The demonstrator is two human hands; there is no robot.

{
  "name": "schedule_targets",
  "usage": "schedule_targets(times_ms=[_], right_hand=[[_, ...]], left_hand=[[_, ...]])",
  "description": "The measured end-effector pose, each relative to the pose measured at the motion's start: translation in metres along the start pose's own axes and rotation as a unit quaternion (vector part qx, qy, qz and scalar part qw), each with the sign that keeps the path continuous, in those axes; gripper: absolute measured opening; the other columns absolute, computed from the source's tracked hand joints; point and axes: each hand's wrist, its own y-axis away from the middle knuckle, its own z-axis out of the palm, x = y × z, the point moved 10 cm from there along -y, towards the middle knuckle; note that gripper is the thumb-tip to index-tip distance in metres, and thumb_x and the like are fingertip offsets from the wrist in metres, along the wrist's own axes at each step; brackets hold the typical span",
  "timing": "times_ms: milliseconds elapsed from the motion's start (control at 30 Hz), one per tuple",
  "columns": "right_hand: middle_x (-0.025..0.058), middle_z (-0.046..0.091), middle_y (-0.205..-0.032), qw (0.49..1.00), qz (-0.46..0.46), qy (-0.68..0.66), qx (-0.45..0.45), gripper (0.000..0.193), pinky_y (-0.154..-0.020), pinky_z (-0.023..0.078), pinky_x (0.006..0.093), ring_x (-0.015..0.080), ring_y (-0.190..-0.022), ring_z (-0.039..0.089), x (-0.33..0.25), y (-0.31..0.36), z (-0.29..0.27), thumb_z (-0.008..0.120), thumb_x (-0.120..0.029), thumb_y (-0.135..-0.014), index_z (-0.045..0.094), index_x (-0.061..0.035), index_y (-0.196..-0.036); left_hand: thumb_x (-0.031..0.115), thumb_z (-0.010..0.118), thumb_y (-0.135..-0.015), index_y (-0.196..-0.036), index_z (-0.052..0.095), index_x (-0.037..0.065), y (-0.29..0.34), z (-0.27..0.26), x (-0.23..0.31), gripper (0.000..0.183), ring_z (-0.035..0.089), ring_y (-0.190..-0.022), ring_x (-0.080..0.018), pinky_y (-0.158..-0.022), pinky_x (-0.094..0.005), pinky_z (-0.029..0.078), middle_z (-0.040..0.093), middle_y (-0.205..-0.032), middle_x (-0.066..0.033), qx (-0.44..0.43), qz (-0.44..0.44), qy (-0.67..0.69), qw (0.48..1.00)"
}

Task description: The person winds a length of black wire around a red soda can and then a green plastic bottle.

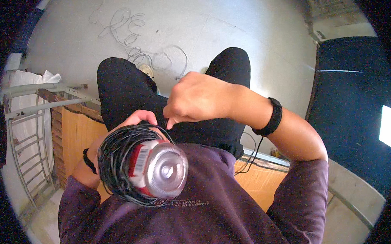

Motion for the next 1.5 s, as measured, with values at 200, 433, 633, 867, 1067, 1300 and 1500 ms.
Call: schedule_targets(times_ms=[200,433,633,867,1067,1300,1500], right_hand=[[0.0043,0.063,-0.07,0.99,-0.021,0.133,-0.043,0.028,-0.058,0.052,0.0403,0.0275,-0.07,0.069,-0.013,-0.023,-0.022,0.072,-0.034,-0.088,0.064,-0.0091,-0.077],[0.0053,0.064,-0.064,0.98,-0.012,0.188,-0.069,0.021,-0.063,0.055,0.0403,0.0277,-0.072,0.072,-0.016,-0.031,-0.018,0.07,-0.027,-0.077,0.069,-0.0074,-0.072],[0.0063,0.065,-0.061,0.959,0.057,0.277,-0.014,0.024,-0.08,0.056,0.0402,0.0282,-0.073,0.072,-0.02,-0.026,-0.05,0.076,-0.029,-0.076,0.068,-0.0074,-0.07],[0.0098,0.065,-0.067,0.944,0.251,0.209,-0.035,0.027,-0.071,0.056,0.0439,0.0326,-0.068,0.069,-0.011,-0.001,-0.053,0.075,-0.03,-0.091,0.066,-0.005,-0.083],[0.0182,0.066,-0.073,0.951,0.268,0.011,0.155,0.022,-0.06,0.057,0.0478,0.0424,-0.07,0.07,-0.008,0.006,-0.059,0.069,-0.019,-0.096,0.059,-0.0002,-0.089],[0.0167,0.057,-0.072,0.952,0.138,-0.195,0.193,0.031,-0.065,0.046,0.0464,0.0392,-0.071,0.059,-0.007,0.004,-0.031,0.064,-0.023,-0.103,0.058,-0.0007,-0.082],[0.0174,0.055,-0.073,0.915,-0.022,-0.378,0.137,0.042,-0.07,0.044,0.0493,0.0409,-0.076,0.058,-0.007,0.003,-0.014,0.064,-0.033,-0.104,0.054,0.0002,-0.078]], left_hand=[[0.051,0.099,-0.062,-0.155,0.032,0.001,-0.014,-0.007,-0.035,0.125,0.048,-0.137,-0.0175,-0.117,-0.0337,0.035,0.051,-0.144,-0.008,-0.047,-0.037,-0.112,0.992],[0.037,0.095,-0.068,-0.153,0.038,0.0,-0.032,0.013,-0.028,0.108,0.052,-0.133,-0.0185,-0.116,-0.0351,0.038,0.054,-0.142,-0.009,-0.071,-0.071,-0.067,0.993],[0.03,0.09,-0.074,-0.146,0.045,0.0,-0.022,-0.037,-0.02,0.09,0.055,-0.127,-0.019,-0.112,-0.0353,0.043,0.059,-0.132,-0.0102,0.128,-0.047,-0.133,0.982],[0.02,0.094,-0.075,-0.143,0.049,0.004,0.013,-0.095,0.038,0.083,0.056,-0.124,-0.0179,-0.109,-0.0335,0.044,0.06,-0.132,-0.009,0.332,0.106,-0.262,0.9],[0.03,0.092,-0.074,-0.149,0.041,-0.002,0.031,-0.095,0.08,0.097,0.056,-0.129,-0.0223,-0.111,-0.0353,0.044,0.055,-0.14,-0.0143,0.382,0.235,-0.294,0.844],[0.041,0.09,-0.073,-0.152,0.039,-0.001,0.057,-0.085,0.068,0.103,0.057,-0.132,-0.0264,-0.113,-0.0403,0.047,0.053,-0.145,-0.0165,0.333,0.322,-0.184,0.867],[0.039,0.082,-0.084,-0.153,0.039,0.0,0.055,-0.067,0.053,0.09,0.059,-0.13,-0.0286,-0.11,-0.043,0.05,0.053,-0.146,-0.0186,0.197,0.309,-0.224,0.903]])
